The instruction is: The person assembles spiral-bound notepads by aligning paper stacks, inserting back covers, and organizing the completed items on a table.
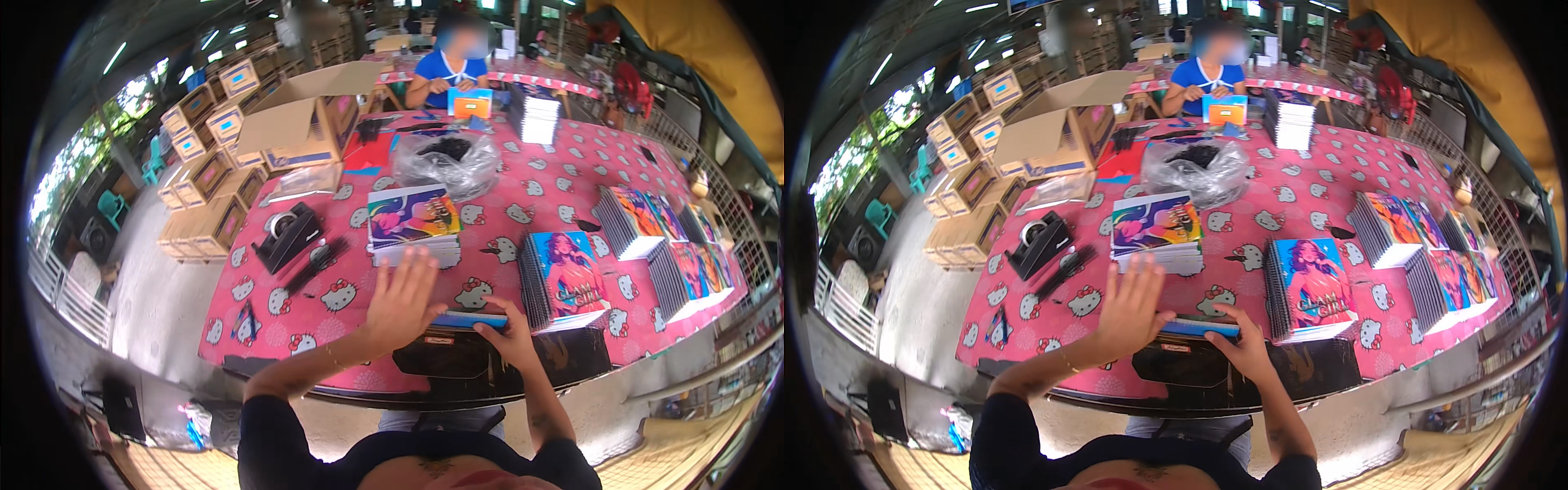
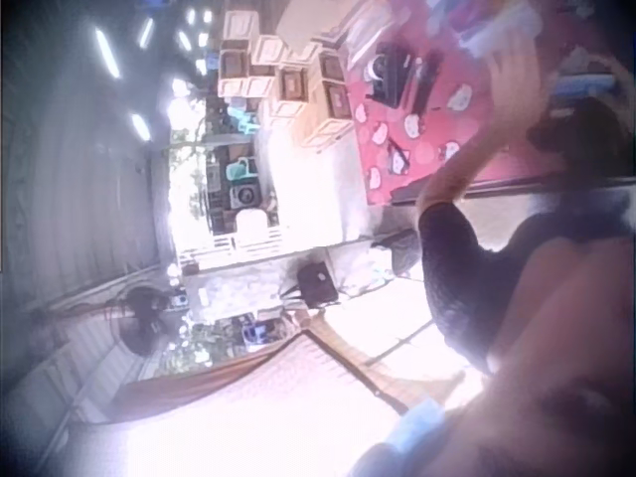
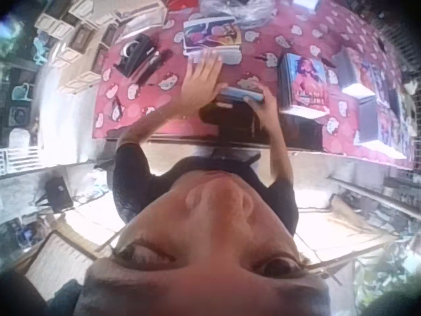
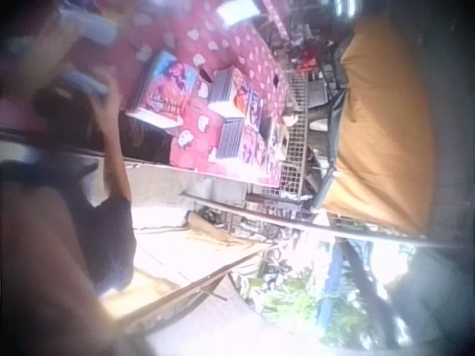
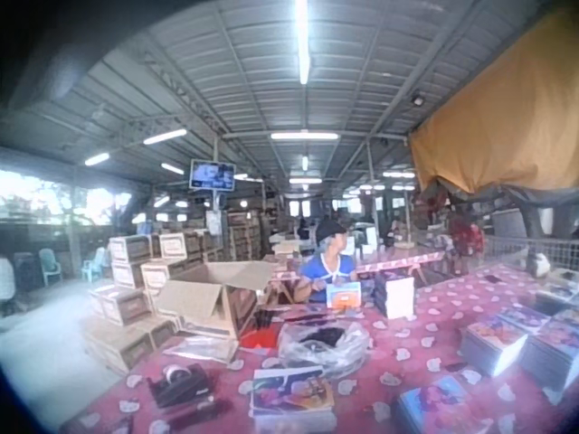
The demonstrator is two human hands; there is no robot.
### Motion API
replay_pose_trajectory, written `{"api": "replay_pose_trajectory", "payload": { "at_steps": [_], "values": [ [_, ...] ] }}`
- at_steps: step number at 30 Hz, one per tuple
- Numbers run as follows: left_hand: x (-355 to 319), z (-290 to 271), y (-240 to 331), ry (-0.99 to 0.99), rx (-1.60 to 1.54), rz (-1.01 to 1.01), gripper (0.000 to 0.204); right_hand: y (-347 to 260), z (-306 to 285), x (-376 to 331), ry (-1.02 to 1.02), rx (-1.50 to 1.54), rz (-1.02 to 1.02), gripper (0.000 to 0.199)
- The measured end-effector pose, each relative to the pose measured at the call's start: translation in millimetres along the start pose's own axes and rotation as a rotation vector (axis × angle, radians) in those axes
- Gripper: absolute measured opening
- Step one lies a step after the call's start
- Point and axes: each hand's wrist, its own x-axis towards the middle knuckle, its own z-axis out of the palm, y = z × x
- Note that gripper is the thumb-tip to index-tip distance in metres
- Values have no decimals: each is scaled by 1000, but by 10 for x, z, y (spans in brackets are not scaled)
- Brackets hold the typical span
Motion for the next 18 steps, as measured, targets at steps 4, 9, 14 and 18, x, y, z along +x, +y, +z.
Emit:
{"api": "replay_pose_trajectory", "payload": {
  "at_steps": [4,9,14,18],
  "values": [
    [-677,67,362,-89,-211,382,72,161,174,-64,142,-17,-49,44],
    [-28,-104,163,-121,82,98,76,-61,280,21,72,332,47,33],
    [-291,-17,307,-120,19,228,76,118,209,-83,-56,315,83,25],
    [-313,78,308,-95,23,235,78,165,216,-132,-115,264,142,24]
  ]
}}
